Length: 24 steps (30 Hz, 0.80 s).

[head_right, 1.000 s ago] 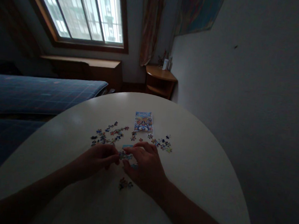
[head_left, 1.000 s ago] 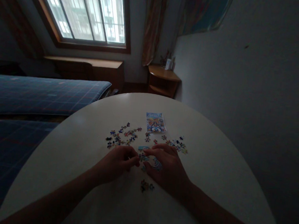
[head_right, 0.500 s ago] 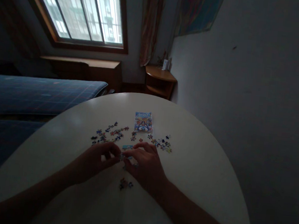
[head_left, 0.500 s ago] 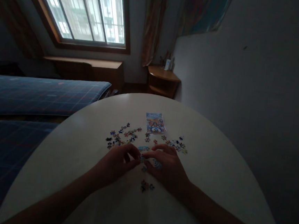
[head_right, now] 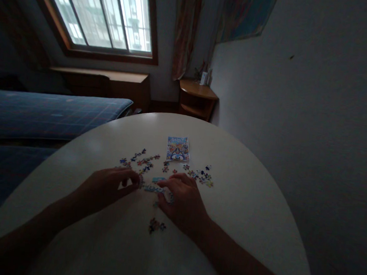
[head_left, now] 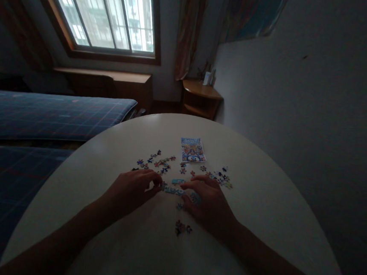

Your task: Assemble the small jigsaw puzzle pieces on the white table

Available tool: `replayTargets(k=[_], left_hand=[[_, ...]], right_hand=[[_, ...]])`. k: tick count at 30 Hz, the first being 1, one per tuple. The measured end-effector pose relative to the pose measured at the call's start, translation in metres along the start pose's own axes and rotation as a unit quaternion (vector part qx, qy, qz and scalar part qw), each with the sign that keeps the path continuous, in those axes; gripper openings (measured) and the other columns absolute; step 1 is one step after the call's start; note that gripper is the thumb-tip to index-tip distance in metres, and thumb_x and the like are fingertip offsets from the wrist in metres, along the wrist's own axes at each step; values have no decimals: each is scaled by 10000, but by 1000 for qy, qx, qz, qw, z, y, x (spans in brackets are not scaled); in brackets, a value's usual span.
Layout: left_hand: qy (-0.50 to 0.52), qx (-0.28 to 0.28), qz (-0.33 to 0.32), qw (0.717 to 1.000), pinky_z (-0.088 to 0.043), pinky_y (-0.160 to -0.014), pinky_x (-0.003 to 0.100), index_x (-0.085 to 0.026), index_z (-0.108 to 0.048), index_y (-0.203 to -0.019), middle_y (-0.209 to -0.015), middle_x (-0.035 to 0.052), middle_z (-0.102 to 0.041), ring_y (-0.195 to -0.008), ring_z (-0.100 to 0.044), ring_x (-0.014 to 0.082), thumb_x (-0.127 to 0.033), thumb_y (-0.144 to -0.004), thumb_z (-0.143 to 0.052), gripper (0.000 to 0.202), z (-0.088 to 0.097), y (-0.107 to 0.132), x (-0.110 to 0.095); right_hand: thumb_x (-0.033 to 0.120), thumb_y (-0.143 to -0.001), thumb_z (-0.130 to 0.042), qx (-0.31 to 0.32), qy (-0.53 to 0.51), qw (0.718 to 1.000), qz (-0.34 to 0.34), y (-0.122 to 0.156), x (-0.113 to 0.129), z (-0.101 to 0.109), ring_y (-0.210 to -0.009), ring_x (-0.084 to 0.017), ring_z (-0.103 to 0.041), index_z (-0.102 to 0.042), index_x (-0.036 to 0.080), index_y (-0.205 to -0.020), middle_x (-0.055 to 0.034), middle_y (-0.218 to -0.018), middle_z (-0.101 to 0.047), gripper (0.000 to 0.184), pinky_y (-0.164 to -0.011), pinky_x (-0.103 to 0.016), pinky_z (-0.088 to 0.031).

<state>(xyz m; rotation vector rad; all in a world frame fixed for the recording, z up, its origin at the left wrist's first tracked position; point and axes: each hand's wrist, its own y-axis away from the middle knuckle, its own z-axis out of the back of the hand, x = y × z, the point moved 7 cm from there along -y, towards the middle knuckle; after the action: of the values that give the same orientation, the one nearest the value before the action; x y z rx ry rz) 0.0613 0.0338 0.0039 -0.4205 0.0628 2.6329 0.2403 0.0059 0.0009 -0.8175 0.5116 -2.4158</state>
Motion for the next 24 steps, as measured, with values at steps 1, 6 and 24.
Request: replayTargets(k=[1, 6, 24], left_hand=[[2, 9, 4, 1000, -444, -670, 267, -265, -685, -960, -903, -16, -718, -759, -656, 161, -250, -883, -601, 114, -1, -1, 3], [-5, 61, 1, 998, -432, -667, 259, -267, -695, -937, -883, -15, -723, -759, -653, 162, -230, -869, -591, 130, -10, -3, 3], [-5, 85, -6, 996, -439, -657, 244, -259, -714, -917, -882, 7, -725, -770, -649, 169, -281, -858, -582, 147, -4, 0, 18]], right_hand=[[195, -806, -674, 6, 3, 1000, -3, 0, -1, -1, -1064, -252, -612, -698, 214, -1061, -53, -980, -743, 257, -943, -423, -447], [206, -813, -641, 48, 11, 999, 5, 3, -1, -5, -1149, -266, -559, -675, 225, -1145, -47, -1078, -731, 334, -1005, -456, -405], [320, -870, -618, 163, 42, 984, 62, 8, 2, -9, -1221, -266, -509, -673, 252, -1189, -36, -1217, -682, 331, -1045, -462, -343]])
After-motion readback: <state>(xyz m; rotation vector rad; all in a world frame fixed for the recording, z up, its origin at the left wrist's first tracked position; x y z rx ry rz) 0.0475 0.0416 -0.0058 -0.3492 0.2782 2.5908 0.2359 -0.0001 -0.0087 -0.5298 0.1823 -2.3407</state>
